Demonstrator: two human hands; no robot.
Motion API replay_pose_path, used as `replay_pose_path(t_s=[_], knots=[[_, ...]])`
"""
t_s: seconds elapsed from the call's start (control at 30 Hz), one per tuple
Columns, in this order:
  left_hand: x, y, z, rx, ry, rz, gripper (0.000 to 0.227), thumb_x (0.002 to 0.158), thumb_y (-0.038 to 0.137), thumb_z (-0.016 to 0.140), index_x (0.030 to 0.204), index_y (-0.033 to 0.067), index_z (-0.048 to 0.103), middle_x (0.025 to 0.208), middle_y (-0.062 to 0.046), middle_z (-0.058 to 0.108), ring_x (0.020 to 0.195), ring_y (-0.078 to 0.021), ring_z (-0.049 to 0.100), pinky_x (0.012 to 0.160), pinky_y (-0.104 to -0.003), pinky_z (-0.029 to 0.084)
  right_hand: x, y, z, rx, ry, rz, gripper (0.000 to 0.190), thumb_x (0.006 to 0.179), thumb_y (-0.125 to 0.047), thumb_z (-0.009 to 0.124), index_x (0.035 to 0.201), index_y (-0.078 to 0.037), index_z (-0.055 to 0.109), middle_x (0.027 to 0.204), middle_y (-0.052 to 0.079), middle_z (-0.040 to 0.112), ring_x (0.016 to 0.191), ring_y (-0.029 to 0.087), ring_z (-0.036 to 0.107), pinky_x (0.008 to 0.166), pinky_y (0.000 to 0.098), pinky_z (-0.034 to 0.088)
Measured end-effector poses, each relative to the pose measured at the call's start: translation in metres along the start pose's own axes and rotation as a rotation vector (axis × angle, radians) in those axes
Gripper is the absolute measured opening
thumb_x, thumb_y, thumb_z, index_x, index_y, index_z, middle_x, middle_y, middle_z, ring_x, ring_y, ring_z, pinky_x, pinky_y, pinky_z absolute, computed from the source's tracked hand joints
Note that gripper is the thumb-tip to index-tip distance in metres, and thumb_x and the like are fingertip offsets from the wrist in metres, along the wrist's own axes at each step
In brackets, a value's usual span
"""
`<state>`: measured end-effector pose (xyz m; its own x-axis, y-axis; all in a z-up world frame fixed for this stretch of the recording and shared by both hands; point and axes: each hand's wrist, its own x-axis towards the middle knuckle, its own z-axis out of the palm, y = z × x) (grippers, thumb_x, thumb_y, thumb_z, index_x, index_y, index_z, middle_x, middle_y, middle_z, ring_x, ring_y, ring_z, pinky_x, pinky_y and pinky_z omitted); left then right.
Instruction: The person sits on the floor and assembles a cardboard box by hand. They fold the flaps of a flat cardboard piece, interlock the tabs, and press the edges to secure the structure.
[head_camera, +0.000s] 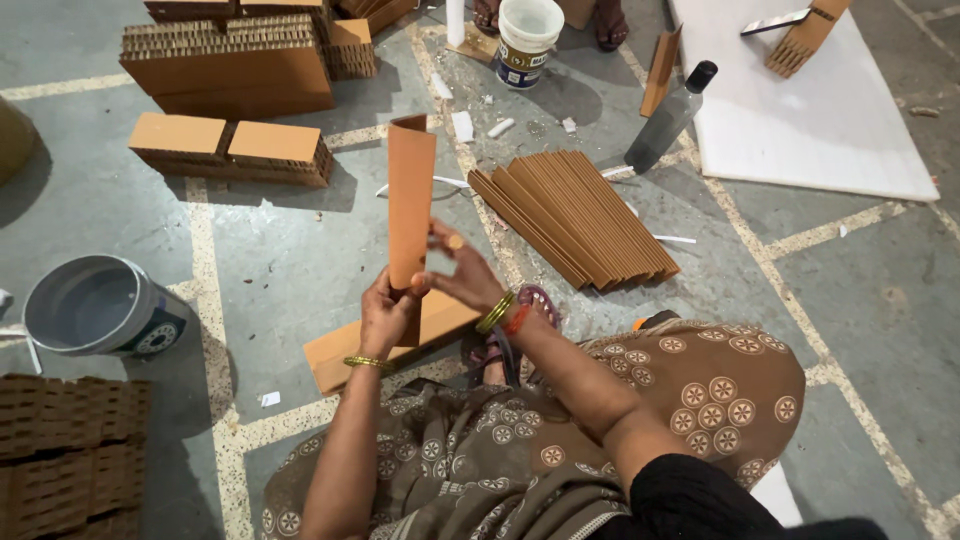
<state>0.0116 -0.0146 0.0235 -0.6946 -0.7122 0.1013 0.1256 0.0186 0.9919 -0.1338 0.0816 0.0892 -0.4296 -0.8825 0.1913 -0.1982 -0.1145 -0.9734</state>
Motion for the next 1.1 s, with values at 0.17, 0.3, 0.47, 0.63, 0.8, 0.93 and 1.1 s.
replay_pose_path(t_s=[0.17,0.3,0.47,0.63,0.8,0.93,1.1], knots=[[-0.003,0.024,-0.008,0.119,-0.098,0.020,0.024,0.088,-0.007,0.068,0.110,0.0001,0.064,0.096,-0.003,0.071,0.092,-0.0093,0.071,0.082,-0.025,0.059,0.005,-0.003,-0.034,0.041,-0.035,-0.084,0.054,0.093,-0.024,0.079,0.138,-0.003,0.057,0.132,0.009,0.068,0.125,0.023,0.063,0.104,0.0343,0.054],[-0.009,0.052,0.002,0.320,-0.122,-0.329,0.024,0.093,-0.001,0.071,0.116,0.0038,0.065,0.084,-0.009,0.070,0.064,-0.0201,0.054,0.059,-0.036,0.044,0.001,-0.008,-0.050,-0.468,-0.020,-0.158,0.037,0.091,-0.028,0.083,0.118,-0.004,0.073,0.111,0.007,0.078,0.107,0.017,0.075,0.096,0.0322,0.058],[-0.011,0.034,0.009,0.070,-0.042,-0.055,0.028,0.090,-0.007,0.070,0.117,0.0002,0.069,0.092,-0.010,0.072,0.073,-0.0157,0.061,0.067,-0.035,0.051,-0.009,-0.013,-0.017,-0.166,0.004,-0.243,0.036,0.088,-0.024,0.083,0.114,-0.002,0.070,0.108,0.008,0.073,0.102,0.015,0.069,0.089,0.0325,0.057],[-0.015,-0.005,0.018,-0.191,0.026,-0.025,0.030,0.087,-0.011,0.059,0.113,-0.0028,0.070,0.098,-0.006,0.076,0.092,-0.0116,0.075,0.088,-0.030,0.062,-0.012,0.013,-0.006,-0.197,0.090,-0.044,0.027,0.088,-0.022,0.083,0.104,-0.002,0.073,0.096,0.006,0.077,0.089,0.012,0.070,0.083,0.0299,0.059],[-0.012,0.015,0.022,0.045,0.069,-0.128,0.023,0.088,-0.006,0.070,0.111,-0.0038,0.071,0.095,-0.007,0.077,0.088,-0.0099,0.072,0.081,-0.028,0.060,-0.007,0.029,-0.006,-0.023,0.077,-0.006,0.039,0.089,-0.023,0.082,0.120,-0.002,0.070,0.112,0.006,0.077,0.106,0.014,0.071,0.097,0.0314,0.057],[-0.009,0.031,0.013,0.054,0.030,-0.101,0.031,0.086,-0.001,0.074,0.117,-0.0015,0.070,0.098,-0.004,0.075,0.089,-0.0089,0.068,0.081,-0.027,0.057,-0.002,0.006,-0.015,-0.162,0.008,-0.057,0.076,0.083,-0.019,0.086,0.147,-0.006,0.047,0.131,0.008,0.061,0.119,0.018,0.060,0.103,0.0371,0.051],[-0.005,0.043,-0.005,0.261,-0.088,-0.144,0.036,0.082,0.005,0.081,0.117,0.0011,0.070,0.097,-0.005,0.078,0.090,-0.0103,0.071,0.081,-0.029,0.058,0.004,-0.015,-0.043,-0.002,-0.067,-0.134,0.069,0.086,-0.017,0.085,0.145,-0.004,0.052,0.135,0.007,0.061,0.125,0.020,0.058,0.109,0.0404,0.047]])
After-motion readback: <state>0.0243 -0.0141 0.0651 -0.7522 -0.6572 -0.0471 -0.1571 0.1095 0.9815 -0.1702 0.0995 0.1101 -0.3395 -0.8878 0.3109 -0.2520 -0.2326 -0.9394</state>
